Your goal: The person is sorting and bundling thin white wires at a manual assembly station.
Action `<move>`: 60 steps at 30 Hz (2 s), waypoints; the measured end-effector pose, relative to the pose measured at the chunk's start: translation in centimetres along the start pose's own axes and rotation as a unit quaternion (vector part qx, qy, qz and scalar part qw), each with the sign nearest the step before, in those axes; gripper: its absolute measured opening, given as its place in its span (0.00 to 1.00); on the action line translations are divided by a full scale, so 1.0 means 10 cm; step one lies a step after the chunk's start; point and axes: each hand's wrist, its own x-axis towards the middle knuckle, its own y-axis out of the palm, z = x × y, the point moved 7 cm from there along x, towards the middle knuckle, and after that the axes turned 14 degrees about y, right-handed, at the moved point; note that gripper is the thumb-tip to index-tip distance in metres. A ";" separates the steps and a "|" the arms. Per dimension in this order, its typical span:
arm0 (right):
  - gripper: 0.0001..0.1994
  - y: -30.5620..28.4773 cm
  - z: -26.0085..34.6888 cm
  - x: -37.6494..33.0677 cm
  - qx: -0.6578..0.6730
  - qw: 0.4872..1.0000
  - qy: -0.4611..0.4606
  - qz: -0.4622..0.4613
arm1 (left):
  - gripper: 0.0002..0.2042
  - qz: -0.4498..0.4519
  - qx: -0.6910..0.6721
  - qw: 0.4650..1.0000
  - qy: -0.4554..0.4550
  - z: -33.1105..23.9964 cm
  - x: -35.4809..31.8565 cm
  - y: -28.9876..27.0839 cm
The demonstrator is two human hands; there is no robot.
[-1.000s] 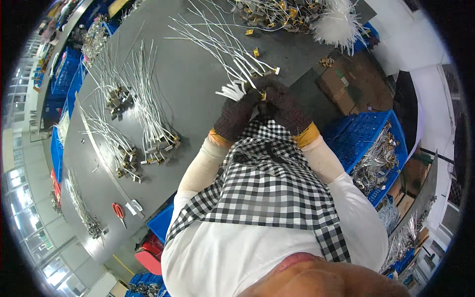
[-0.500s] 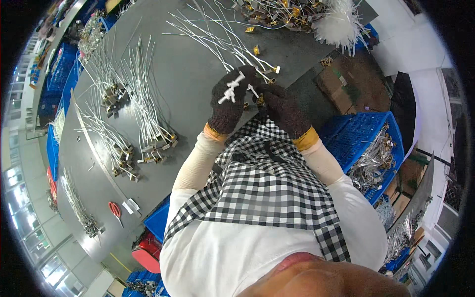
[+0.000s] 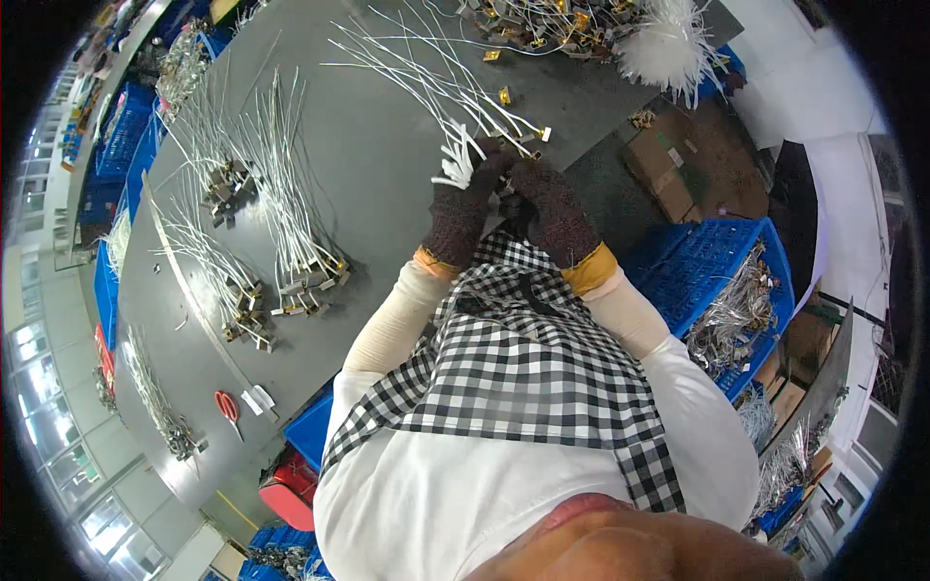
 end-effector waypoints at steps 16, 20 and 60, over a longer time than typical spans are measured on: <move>0.14 -0.23 -0.06 0.03 -0.232 0.968 -0.016 -0.098 | 0.09 0.041 0.214 0.957 0.191 -0.23 0.31 -0.43; 0.14 -0.22 -0.11 0.10 -0.225 0.970 -0.015 -0.093 | 0.13 0.072 0.245 0.960 0.112 -0.27 0.36 -0.44; 0.10 -1.00 0.02 -0.74 -0.668 0.724 -0.002 -0.173 | 0.17 -0.216 -0.508 0.814 -0.183 1.24 0.83 -0.38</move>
